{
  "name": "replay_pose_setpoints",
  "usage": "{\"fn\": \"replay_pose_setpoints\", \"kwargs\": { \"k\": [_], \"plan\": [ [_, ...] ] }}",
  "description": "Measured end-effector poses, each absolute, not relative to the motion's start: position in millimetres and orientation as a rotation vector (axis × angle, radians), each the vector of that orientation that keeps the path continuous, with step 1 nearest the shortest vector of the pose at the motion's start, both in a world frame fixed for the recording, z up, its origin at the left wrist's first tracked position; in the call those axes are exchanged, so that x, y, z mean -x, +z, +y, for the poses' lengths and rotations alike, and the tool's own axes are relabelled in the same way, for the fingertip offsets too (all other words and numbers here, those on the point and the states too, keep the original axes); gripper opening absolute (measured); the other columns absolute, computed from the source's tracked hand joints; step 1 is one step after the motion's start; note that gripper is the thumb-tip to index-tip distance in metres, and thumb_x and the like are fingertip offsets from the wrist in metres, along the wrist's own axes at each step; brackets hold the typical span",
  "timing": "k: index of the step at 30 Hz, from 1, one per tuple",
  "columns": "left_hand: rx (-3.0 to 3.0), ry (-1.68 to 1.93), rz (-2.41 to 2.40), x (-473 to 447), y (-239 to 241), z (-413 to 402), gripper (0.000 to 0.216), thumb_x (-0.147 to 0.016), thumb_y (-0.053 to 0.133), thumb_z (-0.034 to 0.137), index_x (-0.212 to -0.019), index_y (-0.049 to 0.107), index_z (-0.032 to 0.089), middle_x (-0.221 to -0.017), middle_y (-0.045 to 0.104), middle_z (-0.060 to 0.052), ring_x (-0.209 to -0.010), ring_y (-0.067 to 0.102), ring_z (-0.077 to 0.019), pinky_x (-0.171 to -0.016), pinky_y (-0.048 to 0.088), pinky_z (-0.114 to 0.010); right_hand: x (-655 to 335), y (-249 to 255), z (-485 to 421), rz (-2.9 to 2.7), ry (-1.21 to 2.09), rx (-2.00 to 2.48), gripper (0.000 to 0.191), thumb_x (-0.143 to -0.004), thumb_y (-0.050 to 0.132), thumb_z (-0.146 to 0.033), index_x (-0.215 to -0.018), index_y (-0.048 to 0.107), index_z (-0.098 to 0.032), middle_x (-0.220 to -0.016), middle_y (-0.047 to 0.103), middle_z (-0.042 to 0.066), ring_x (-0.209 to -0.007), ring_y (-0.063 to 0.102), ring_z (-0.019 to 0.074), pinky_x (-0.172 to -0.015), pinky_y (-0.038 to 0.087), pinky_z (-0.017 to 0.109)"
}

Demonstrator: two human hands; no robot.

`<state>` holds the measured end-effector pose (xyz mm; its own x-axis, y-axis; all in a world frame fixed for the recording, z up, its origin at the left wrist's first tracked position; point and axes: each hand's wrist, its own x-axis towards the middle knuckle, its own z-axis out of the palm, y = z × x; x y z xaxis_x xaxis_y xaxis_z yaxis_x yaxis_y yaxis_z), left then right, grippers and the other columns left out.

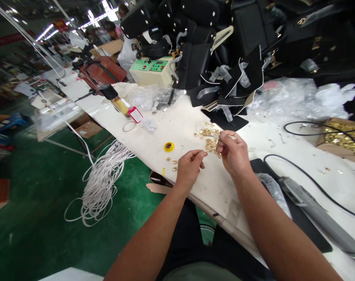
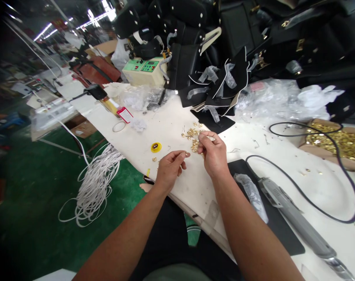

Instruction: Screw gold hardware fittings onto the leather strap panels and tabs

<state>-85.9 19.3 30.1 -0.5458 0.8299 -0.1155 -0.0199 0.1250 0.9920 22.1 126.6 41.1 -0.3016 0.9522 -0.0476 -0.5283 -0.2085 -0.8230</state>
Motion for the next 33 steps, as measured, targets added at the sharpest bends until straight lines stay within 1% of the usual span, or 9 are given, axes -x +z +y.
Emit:
{"fn": "replay_pose_setpoints", "kwargs": {
  "k": [2,3,5,7,13,18,25,29,33],
  "plan": [
    [-0.51,1.612,1.469,88,35,8,0.034,-0.086,0.077,0.046,-0.099,0.073,0.015,-0.097,0.076,-0.007,-0.058,0.056,-0.0081,-0.045,0.035,-0.02,-19,40,119,-0.928,1.787,0.666,0.021,-0.076,0.084,-0.031,-0.087,0.07,-0.02,-0.058,0.056,-0.006,-0.048,0.05,0.0087,-0.049,0.036,0.023],
    [-0.419,1.652,1.396,89,37,3,0.038,-0.082,0.081,0.046,-0.101,0.072,0.015,-0.098,0.076,-0.008,-0.058,0.057,-0.0078,-0.044,0.035,-0.019,-17,40,115,-0.955,1.815,0.652,0.021,-0.077,0.084,-0.031,-0.088,0.07,-0.02,-0.058,0.057,-0.006,-0.048,0.05,0.0088,-0.05,0.037,0.023],
    [-0.309,1.711,1.321,91,38,-5,0.046,-0.076,0.087,0.046,-0.108,0.072,0.015,-0.094,0.076,-0.006,-0.059,0.06,-0.0081,-0.045,0.039,-0.018,-13,38,108,-1.002,1.865,0.64,0.021,-0.078,0.084,-0.031,-0.089,0.07,-0.02,-0.058,0.058,-0.006,-0.048,0.051,0.009,-0.05,0.036,0.023],
    [-0.255,1.747,1.293,92,37,-10,0.053,-0.074,0.089,0.047,-0.112,0.072,0.014,-0.089,0.074,-0.005,-0.06,0.061,-0.0087,-0.046,0.042,-0.018,-10,37,102,-1.038,1.893,0.638,0.02,-0.079,0.084,-0.031,-0.089,0.071,-0.021,-0.058,0.059,-0.005,-0.048,0.052,0.0092,-0.05,0.035,0.023],
    [-0.192,1.77,1.243,94,35,-17,0.053,-0.074,0.089,0.05,-0.107,0.072,0.012,-0.088,0.074,-0.005,-0.06,0.064,-0.009,-0.047,0.047,-0.018,-8,32,97,-1.122,1.853,0.637,0.022,-0.078,0.087,-0.028,-0.092,0.072,-0.022,-0.054,0.057,-0.007,-0.048,0.05,0.0092,-0.051,0.035,0.023],
    [-0.148,1.776,1.206,97,36,-17,0.05,-0.074,0.09,0.05,-0.102,0.072,0.013,-0.089,0.074,-0.005,-0.062,0.067,-0.01,-0.048,0.05,-0.018,-11,32,90,-1.364,1.685,0.686,0.02,-0.083,0.084,-0.033,-0.097,0.074,-0.022,-0.059,0.061,-0.005,-0.052,0.051,0.0099,-0.053,0.039,0.025],
    [-0.094,1.807,1.16,97,36,-17,0.049,-0.071,0.092,0.05,-0.095,0.07,0.013,-0.088,0.074,-0.005,-0.062,0.067,-0.0104,-0.048,0.051,-0.018,-13,44,78,-1.612,1.421,0.772,0.02,-0.091,0.076,-0.04,-0.089,0.069,-0.022,-0.063,0.064,-0.004,-0.055,0.057,0.0117,-0.054,0.045,0.026],
    [-0.11,1.793,1.166,97,36,-17,0.05,-0.071,0.091,0.052,-0.095,0.07,0.014,-0.089,0.074,-0.005,-0.062,0.066,-0.0106,-0.047,0.05,-0.019,-13,44,77,-1.634,1.378,0.775,0.02,-0.091,0.076,-0.041,-0.09,0.069,-0.022,-0.068,0.065,-0.003,-0.056,0.058,0.0124,-0.055,0.046,0.027],
    [-0.147,1.783,1.192,96,36,-18,0.05,-0.072,0.09,0.054,-0.095,0.071,0.014,-0.092,0.074,-0.006,-0.064,0.066,-0.0109,-0.048,0.051,-0.02,-12,45,77,-1.618,1.375,0.777,0.02,-0.091,0.076,-0.042,-0.089,0.069,-0.023,-0.067,0.065,-0.002,-0.055,0.058,0.0128,-0.054,0.047,0.028]
  ]
}}
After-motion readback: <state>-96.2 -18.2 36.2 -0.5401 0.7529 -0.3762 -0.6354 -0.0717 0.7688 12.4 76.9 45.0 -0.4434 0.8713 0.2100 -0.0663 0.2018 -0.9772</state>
